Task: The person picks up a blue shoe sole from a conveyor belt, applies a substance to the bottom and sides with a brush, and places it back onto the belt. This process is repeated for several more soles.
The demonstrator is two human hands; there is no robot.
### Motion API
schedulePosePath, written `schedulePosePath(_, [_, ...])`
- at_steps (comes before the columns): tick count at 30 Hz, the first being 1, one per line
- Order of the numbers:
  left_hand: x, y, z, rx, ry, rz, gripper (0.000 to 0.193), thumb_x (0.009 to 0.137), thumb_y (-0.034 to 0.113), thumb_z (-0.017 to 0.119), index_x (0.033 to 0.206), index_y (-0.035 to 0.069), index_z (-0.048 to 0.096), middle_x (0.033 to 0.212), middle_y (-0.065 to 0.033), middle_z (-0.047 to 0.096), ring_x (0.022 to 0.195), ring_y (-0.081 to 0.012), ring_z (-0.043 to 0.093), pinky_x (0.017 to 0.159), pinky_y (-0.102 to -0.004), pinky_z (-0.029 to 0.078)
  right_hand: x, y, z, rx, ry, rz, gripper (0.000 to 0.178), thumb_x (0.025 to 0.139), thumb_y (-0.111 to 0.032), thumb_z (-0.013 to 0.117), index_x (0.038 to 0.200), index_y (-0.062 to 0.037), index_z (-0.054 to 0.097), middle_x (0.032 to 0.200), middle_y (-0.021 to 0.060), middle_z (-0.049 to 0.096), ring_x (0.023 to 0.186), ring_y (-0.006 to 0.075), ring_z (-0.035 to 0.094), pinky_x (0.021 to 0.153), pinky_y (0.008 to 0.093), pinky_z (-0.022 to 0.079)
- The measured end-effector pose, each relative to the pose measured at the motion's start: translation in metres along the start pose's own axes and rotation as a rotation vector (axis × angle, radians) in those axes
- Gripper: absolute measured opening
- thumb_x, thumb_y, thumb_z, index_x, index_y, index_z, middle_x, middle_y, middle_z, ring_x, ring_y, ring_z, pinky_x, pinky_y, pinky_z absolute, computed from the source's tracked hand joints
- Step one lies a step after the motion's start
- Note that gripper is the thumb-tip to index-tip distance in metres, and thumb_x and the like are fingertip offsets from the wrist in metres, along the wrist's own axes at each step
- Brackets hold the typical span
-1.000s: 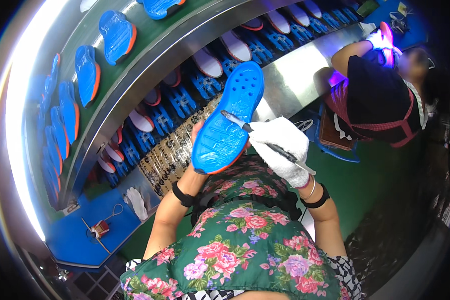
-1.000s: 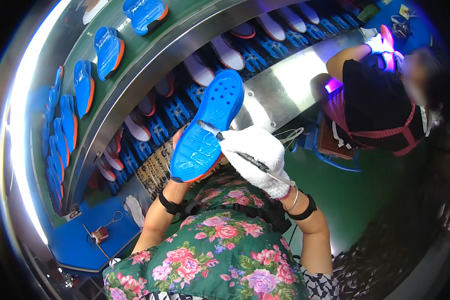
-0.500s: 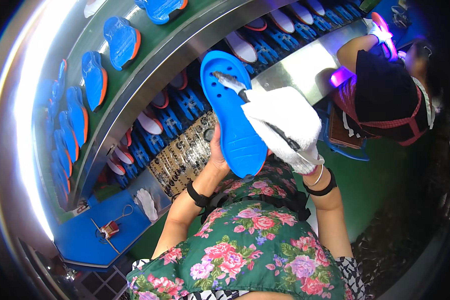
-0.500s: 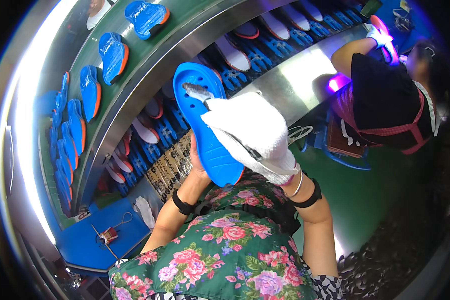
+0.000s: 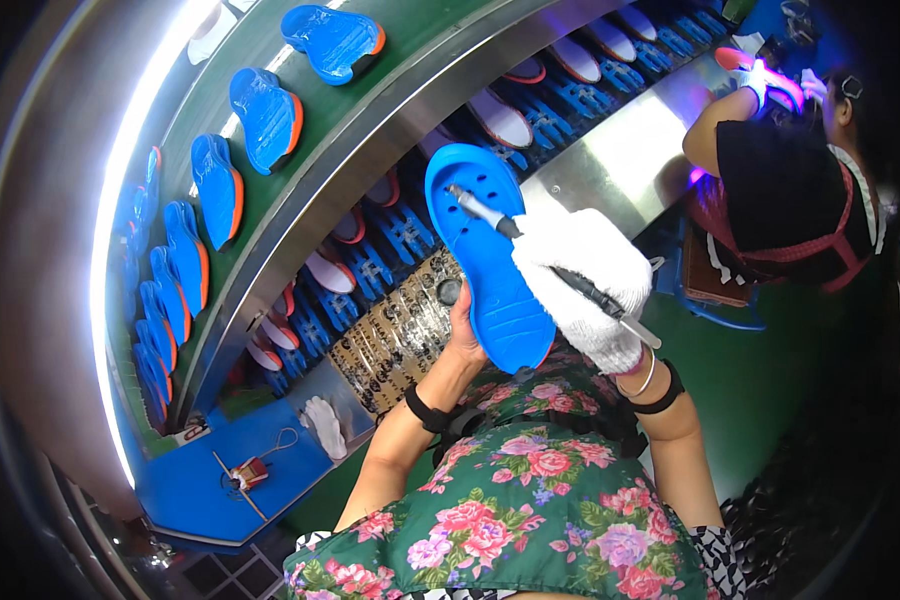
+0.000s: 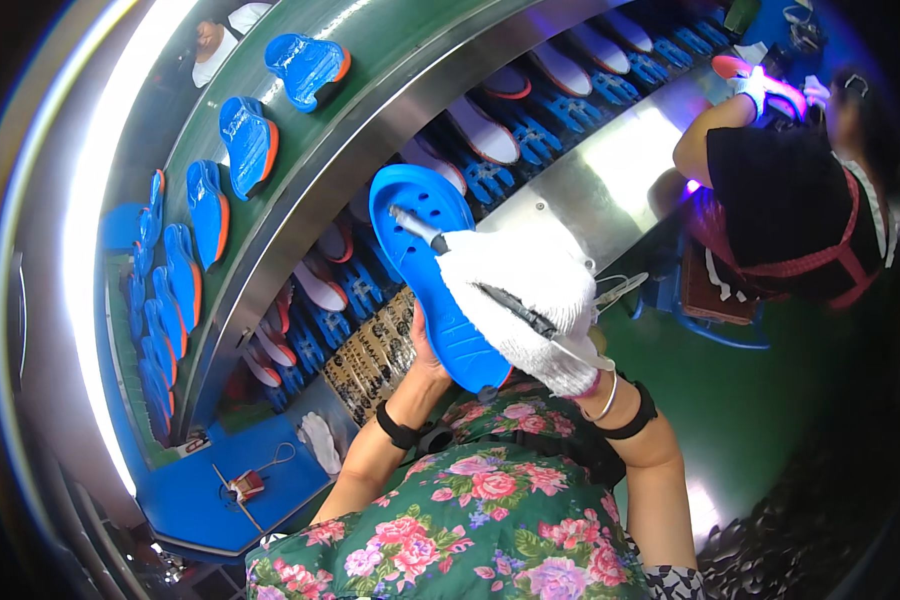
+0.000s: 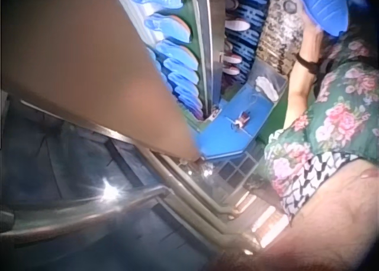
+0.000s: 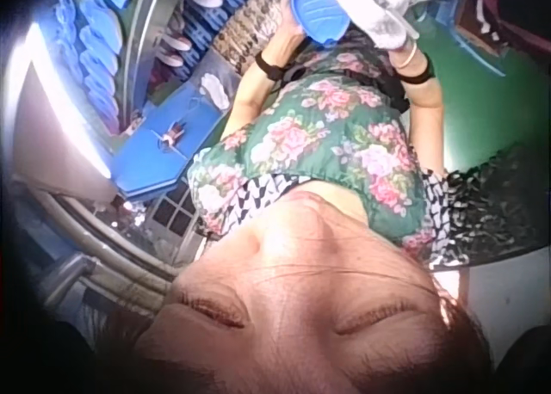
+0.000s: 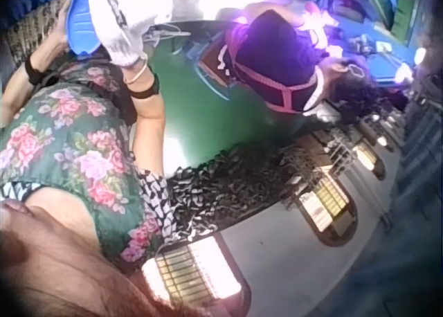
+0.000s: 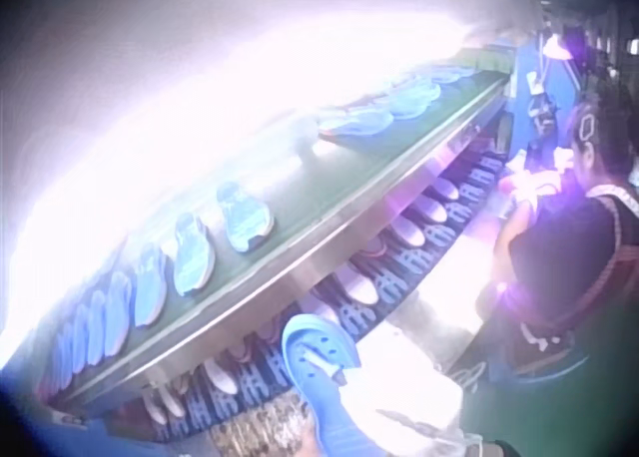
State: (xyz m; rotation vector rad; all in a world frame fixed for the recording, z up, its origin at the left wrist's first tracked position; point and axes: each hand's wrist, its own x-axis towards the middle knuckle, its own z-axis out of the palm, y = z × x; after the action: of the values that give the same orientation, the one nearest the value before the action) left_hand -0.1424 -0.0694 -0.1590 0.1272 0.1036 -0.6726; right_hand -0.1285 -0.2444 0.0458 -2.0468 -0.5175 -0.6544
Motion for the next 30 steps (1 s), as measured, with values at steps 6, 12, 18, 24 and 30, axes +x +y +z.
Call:
schedulePosePath(6, [0.012,0.005,0.01,-0.159,-0.08,-0.041,0.092,0.089,0.072,0.061,0.153,0.009,0.043,0.149,-0.0175,0.054,0.134,-0.0374,0.054,0.115,-0.0565,0.042,-0.014,-0.002,0.009,0.102,-0.075,-0.064,0.032,0.077,-0.001,0.077,0.109,-0.0028,0.078,0.107,0.0128,0.076,0.096,0.0294,0.072,0.083,0.039,0.058])
schedulePosePath(12, [0.032,0.015,0.055,-0.07,-0.064,0.039,0.1,0.089,0.08,0.051,0.156,0.008,0.036,0.151,-0.022,0.05,0.135,-0.0392,0.054,0.114,-0.0566,0.043,-0.02,0.017,0.008,0.113,-0.026,0.007,0.03,0.081,-0.003,0.076,0.111,-0.0037,0.076,0.112,0.0139,0.075,0.102,0.03,0.071,0.09,0.0405,0.056])
schedulePosePath(18, [0.049,0.016,0.063,-0.091,-0.17,0.114,0.109,0.086,0.083,0.053,0.156,0.003,0.031,0.15,-0.0254,0.048,0.13,-0.043,0.056,0.109,-0.0589,0.047,-0.024,0.016,0.019,0.276,0.046,0.077,0.022,0.077,0.001,0.079,0.098,-0.0037,0.079,0.1,0.0139,0.078,0.089,0.0264,0.075,0.085,0.0382,0.058])
schedulePosePath(24, [0.059,0.023,0.075,0.009,-0.187,0.097,0.112,0.081,0.084,0.059,0.153,0.002,0.037,0.14,-0.0244,0.055,0.122,-0.0472,0.059,0.103,-0.062,0.049,-0.032,0.014,0.019,0.062,-0.034,-0.058,0.025,0.082,-0.006,0.077,0.106,-0.0078,0.08,0.108,0.0118,0.077,0.099,0.0284,0.073,0.086,0.04,0.057])
schedulePosePath(30, [0.064,0.032,0.085,-0.07,-0.233,0.044,0.115,0.076,0.085,0.063,0.151,0.001,0.04,0.132,-0.0278,0.06,0.118,-0.0479,0.06,0.097,-0.0609,0.053,-0.032,0.026,0.008,0.174,-0.044,-0.049,0.021,0.079,-0.005,0.08,0.099,-0.0036,0.078,0.105,0.0114,0.078,0.09,0.0295,0.074,0.083,0.0388,0.058])
